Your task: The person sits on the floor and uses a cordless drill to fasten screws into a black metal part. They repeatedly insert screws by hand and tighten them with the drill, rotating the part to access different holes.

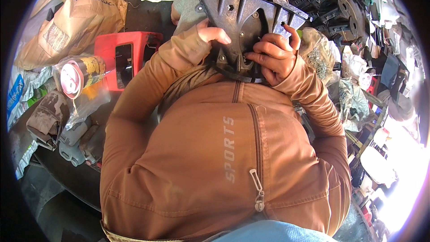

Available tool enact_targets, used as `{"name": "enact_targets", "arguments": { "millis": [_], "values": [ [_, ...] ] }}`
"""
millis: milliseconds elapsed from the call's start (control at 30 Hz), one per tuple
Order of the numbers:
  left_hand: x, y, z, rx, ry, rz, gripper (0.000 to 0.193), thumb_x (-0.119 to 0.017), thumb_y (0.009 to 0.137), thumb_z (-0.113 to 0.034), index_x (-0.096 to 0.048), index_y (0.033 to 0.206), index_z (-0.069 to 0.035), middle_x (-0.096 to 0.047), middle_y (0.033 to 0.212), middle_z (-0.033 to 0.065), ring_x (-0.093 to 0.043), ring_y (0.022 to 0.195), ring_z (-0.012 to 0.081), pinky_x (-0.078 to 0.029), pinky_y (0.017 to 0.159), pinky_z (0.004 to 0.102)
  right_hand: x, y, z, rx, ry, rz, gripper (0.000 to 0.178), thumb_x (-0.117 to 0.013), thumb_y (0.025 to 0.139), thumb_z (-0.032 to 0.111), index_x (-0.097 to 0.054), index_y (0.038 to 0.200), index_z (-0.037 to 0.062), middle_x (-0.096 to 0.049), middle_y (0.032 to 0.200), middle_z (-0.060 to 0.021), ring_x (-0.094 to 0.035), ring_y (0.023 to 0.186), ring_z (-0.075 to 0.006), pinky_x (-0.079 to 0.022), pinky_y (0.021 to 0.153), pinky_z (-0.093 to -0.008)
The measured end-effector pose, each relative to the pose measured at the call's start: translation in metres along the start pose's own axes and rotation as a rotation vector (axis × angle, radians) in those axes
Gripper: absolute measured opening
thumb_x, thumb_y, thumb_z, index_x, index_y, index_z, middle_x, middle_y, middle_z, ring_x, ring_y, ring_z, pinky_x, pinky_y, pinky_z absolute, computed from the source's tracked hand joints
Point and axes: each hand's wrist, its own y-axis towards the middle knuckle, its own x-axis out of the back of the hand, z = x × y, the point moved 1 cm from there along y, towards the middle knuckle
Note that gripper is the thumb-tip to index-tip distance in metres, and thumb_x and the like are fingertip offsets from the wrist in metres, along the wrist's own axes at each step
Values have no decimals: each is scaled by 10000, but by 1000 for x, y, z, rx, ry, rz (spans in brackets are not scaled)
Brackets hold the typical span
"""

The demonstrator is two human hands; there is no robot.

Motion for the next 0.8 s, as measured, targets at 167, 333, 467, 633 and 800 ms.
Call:
{"name": "enact_targets", "arguments": {
  "millis": [167,333,467,633,800],
  "values": [
    [-5,-3,-5,24,-22,-51,658,-563,611,-145,-532,1240,45,-630,1156,158,-617,1038,257,-500,912,355,6,8,2,-100,71,-30,312,-689,630,113,-699,930,198,-604,966,31,-578,990,-171,-221,1043,-535],
    [-22,-14,-20,-41,-42,-141,645,-561,610,-124,-522,1229,51,-627,1152,153,-621,1017,260,-500,904,366,32,21,10,-193,17,-56,194,-729,705,118,-690,881,189,-611,927,40,-594,933,-155,-257,1018,-507],
    [-32,-26,-48,-219,-98,-106,616,-586,606,-95,-531,1201,53,-630,1140,140,-618,1003,255,-493,900,367,68,-1,5,-486,126,-491,165,-677,761,27,-654,910,93,-609,931,-36,-582,909,-194,-424,886,-342],
    [-54,-22,-81,-1005,1193,-362,423,-660,702,-74,-621,1122,-43,-615,1039,133,-616,938,290,-506,883,430,9,-11,-13,-976,1736,-870,254,-469,967,134,-499,1192,22,-600,1064,-146,-592,965,-243,-471,902,-349],
    [-82,0,-91,-1422,1497,-123,530,-610,686,-137,-644,1203,-248,-463,860,97,-578,822,328,-522,877,509,-25,2,-17,-1124,2398,-711,284,-448,962,110,-484,1222,3,-595,1117,-184,-590,1026,-301,-467,955,-388]
  ]
}}
